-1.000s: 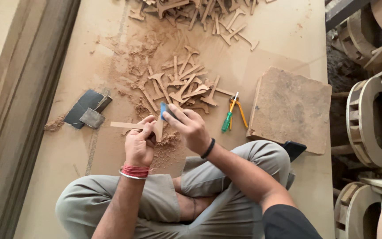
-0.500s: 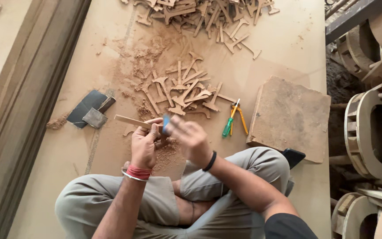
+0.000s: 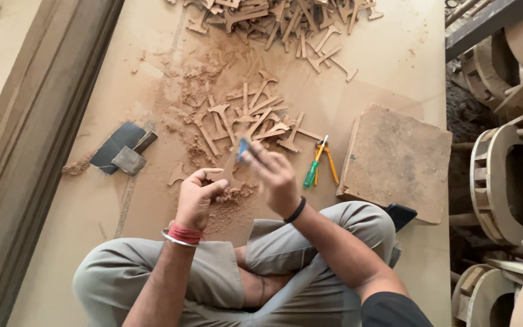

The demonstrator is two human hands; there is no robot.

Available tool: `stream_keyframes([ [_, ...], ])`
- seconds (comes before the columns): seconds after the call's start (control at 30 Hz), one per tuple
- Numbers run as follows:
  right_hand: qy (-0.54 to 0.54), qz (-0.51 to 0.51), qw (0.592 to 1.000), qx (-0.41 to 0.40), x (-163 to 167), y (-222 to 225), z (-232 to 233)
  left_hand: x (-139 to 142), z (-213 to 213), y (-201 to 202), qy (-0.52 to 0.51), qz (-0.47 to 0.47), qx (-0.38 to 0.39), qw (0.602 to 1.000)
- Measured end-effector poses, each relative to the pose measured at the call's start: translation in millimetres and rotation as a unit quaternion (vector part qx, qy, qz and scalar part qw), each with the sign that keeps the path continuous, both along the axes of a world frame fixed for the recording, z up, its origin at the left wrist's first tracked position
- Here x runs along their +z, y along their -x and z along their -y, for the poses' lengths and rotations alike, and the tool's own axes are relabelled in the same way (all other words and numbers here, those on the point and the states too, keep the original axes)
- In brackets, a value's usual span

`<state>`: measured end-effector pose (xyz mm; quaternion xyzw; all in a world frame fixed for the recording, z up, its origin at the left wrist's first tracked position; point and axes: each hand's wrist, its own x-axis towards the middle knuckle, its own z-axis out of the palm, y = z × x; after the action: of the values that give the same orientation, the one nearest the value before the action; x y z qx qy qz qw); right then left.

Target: The person sits on the floor and sands small wooden pieces using a sanding block. They pick up each piece, sand it, and place it back on the floor, repeating the process for multiple items.

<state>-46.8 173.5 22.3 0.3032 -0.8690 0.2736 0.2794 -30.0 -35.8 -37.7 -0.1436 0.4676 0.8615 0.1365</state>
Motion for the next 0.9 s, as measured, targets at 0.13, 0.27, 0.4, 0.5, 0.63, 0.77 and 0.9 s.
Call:
stream_keyframes([
  [0.13, -0.069, -0.061, 0.992, 0.084, -1, -9, 12, -4, 7, -2, -0.099, 0.012, -0.041, 0.994],
  [0.27, -0.078, -0.118, 0.99, -0.013, -5, 21, -2, 3, 8, -5, -0.087, 0.03, -0.055, 0.994],
  [0.4, -0.041, -0.053, 0.979, -0.195, -5, 60, -37, 16, 4, -7, -0.056, 0.027, -0.05, 0.997],
  [0.5, 0.025, -0.025, 0.979, -0.199, -2, 53, -42, 26, 0, -8, 0.052, -0.021, -0.016, 0.998],
  [0.63, -0.098, -0.015, 0.994, -0.053, 2, 2, -5, 42, -15, -11, 0.245, -0.07, 0.022, 0.967],
  [0.77, -0.087, 0.002, 0.996, 0.006, 11, -9, 15, 59, -17, -20, 0.421, -0.16, 0.068, 0.89],
  [0.9, -0.094, 0.015, 0.992, -0.085, 26, 14, 4, 66, -21, -24, 0.502, -0.199, 0.08, 0.838],
])
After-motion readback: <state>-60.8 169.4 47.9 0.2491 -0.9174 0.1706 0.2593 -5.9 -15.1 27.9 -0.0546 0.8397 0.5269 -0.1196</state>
